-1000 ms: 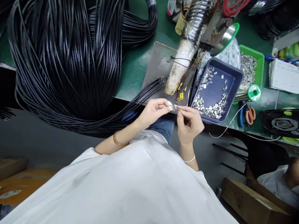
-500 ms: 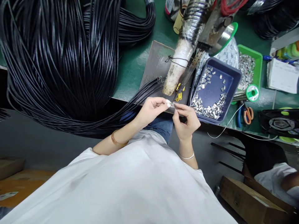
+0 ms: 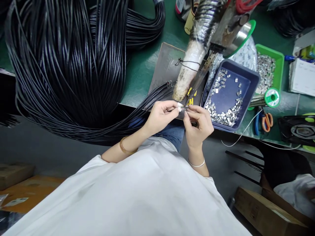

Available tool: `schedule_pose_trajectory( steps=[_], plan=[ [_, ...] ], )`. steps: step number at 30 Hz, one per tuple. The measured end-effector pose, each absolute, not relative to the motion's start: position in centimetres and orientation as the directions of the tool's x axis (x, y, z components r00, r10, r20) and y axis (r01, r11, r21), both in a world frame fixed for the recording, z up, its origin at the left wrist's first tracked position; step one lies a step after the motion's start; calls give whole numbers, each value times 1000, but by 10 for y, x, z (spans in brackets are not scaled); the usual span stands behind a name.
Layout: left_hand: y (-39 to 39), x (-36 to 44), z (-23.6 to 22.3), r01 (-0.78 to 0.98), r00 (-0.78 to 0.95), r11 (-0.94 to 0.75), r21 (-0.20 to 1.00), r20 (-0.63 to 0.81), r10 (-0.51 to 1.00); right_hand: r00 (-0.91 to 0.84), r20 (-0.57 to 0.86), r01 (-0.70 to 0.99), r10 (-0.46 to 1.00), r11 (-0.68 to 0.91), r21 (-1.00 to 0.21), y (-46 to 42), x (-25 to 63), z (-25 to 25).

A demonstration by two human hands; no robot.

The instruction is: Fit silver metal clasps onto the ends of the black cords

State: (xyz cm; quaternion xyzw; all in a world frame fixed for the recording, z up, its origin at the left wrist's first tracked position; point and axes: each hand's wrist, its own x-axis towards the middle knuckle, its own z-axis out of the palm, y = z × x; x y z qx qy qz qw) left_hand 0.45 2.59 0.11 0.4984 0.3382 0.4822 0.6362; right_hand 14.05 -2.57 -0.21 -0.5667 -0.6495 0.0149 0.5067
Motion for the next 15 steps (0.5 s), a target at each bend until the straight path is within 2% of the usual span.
schedule_pose_trajectory(
  steps=[9, 15],
  plan=[
    [26, 4, 3, -214, 315, 150, 965, -78, 946, 161, 625, 732, 764, 332, -594, -26, 140, -7],
    [26, 4, 5, -230, 315, 121, 966, -44, 948, 165, 630, 742, 759, 326, -587, -26, 140, -4]
  ],
)
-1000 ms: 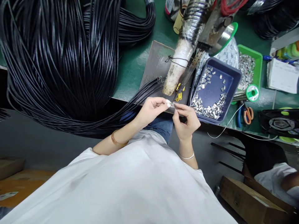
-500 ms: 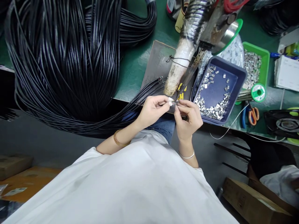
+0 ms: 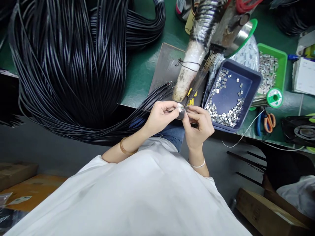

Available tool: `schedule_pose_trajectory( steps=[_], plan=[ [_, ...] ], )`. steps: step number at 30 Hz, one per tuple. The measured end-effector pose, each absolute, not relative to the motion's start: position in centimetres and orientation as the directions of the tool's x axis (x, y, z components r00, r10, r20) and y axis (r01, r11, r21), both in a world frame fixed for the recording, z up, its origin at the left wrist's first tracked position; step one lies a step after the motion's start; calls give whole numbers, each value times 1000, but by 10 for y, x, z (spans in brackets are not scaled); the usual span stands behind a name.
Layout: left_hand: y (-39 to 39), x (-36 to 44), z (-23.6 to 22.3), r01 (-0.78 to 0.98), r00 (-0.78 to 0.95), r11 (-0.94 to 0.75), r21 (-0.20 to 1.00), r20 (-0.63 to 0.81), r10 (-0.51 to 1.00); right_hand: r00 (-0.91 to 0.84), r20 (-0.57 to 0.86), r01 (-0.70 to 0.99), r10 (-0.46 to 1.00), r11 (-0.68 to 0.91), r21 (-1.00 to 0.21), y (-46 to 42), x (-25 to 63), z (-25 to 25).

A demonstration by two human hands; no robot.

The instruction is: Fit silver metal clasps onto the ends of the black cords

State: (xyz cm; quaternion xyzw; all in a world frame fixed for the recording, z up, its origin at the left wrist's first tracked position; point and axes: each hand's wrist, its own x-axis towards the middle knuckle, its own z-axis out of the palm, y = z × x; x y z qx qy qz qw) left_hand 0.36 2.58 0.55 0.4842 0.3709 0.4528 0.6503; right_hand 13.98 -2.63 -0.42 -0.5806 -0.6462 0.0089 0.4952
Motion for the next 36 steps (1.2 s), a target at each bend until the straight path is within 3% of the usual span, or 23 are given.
schedule_pose_trajectory(
  steps=[11, 23, 28, 36],
  plan=[
    [23, 4, 4, -241, 325, 93, 966, -10, 946, 167, 631, 734, 758, 331, -593, -26, 139, -1],
    [26, 0, 9, -259, 403, 315, 913, -195, 894, 76, 667, 779, 741, 374, -504, -30, 142, -5],
    [27, 2, 7, -286, 368, 260, 922, -144, 919, 118, 601, 736, 791, 337, -588, -24, 141, -1],
    [26, 1, 8, -242, 323, 179, 954, -94, 942, 135, 586, 735, 799, 316, -600, -24, 140, 7]
  ],
)
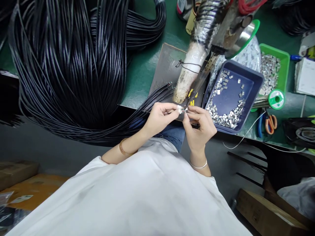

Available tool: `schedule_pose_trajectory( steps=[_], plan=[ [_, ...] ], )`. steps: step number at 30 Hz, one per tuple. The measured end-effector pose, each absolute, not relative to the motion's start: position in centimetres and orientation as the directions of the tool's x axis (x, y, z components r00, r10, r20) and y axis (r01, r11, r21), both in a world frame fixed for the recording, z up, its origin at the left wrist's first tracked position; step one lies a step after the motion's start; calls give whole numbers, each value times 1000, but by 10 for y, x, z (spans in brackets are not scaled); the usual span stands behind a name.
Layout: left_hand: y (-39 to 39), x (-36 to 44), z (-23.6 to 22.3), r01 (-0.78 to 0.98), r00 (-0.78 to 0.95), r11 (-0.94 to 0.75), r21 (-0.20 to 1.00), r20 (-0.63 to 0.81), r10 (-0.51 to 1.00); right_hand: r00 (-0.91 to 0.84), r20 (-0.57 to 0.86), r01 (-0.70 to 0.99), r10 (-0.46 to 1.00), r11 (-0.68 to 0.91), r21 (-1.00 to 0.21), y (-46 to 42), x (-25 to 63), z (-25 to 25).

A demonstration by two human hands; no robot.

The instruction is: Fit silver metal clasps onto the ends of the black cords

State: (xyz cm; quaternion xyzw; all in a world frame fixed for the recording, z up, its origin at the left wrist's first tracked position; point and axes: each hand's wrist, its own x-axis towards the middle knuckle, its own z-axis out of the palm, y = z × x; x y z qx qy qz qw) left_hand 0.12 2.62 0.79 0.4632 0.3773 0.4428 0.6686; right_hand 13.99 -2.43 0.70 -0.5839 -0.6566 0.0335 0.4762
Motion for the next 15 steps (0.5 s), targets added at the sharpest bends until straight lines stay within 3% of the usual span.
schedule_pose_trajectory(
  steps=[15],
  plan=[
    [25, 3, 9, -244, 315, 221, 944, -138, 939, 116, 582, 735, 805, 324, -595, -26, 142, 7]
  ],
)
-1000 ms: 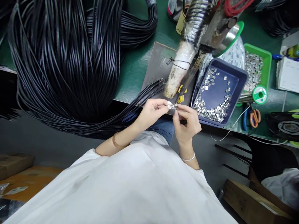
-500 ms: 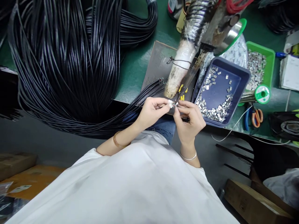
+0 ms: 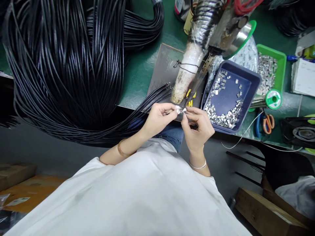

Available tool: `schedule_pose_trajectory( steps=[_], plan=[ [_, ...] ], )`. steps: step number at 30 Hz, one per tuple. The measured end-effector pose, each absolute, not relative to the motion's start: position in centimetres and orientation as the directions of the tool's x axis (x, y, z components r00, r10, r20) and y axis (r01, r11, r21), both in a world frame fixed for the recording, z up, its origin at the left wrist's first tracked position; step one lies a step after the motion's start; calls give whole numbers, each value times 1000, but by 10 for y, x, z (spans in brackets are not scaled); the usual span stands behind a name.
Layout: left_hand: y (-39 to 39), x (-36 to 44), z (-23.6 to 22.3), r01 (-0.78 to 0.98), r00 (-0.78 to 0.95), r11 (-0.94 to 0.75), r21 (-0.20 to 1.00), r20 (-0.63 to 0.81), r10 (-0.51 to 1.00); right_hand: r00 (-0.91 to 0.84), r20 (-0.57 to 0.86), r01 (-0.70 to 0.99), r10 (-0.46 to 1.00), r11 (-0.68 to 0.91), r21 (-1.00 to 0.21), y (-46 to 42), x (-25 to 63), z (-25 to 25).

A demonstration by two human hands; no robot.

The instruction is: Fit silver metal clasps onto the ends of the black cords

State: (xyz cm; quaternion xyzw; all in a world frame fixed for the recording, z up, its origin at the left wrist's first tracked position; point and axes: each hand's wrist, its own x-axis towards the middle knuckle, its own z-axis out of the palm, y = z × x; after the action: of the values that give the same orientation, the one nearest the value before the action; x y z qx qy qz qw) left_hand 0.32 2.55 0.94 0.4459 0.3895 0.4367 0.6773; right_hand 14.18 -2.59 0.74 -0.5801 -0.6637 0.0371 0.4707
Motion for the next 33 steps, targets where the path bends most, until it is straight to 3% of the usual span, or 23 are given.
schedule_pose_trajectory(
  steps=[9, 16, 25, 33],
  plan=[
    [24, 0, 12, -257, 370, 266, 929, -160, 915, 74, 595, 724, 800, 368, -584, -29, 142, 6],
    [24, 2, 10, -209, 349, 269, 940, -185, 919, 129, 524, 683, 842, 307, -662, -27, 143, 9],
    [21, 4, 12, -190, 314, 217, 958, -150, 937, 117, 551, 728, 827, 306, -613, -20, 142, 15],
    [19, 2, 4, -172, 347, 267, 948, -196, 917, 77, 540, 718, 838, 330, -614, -26, 144, 8]
  ],
)
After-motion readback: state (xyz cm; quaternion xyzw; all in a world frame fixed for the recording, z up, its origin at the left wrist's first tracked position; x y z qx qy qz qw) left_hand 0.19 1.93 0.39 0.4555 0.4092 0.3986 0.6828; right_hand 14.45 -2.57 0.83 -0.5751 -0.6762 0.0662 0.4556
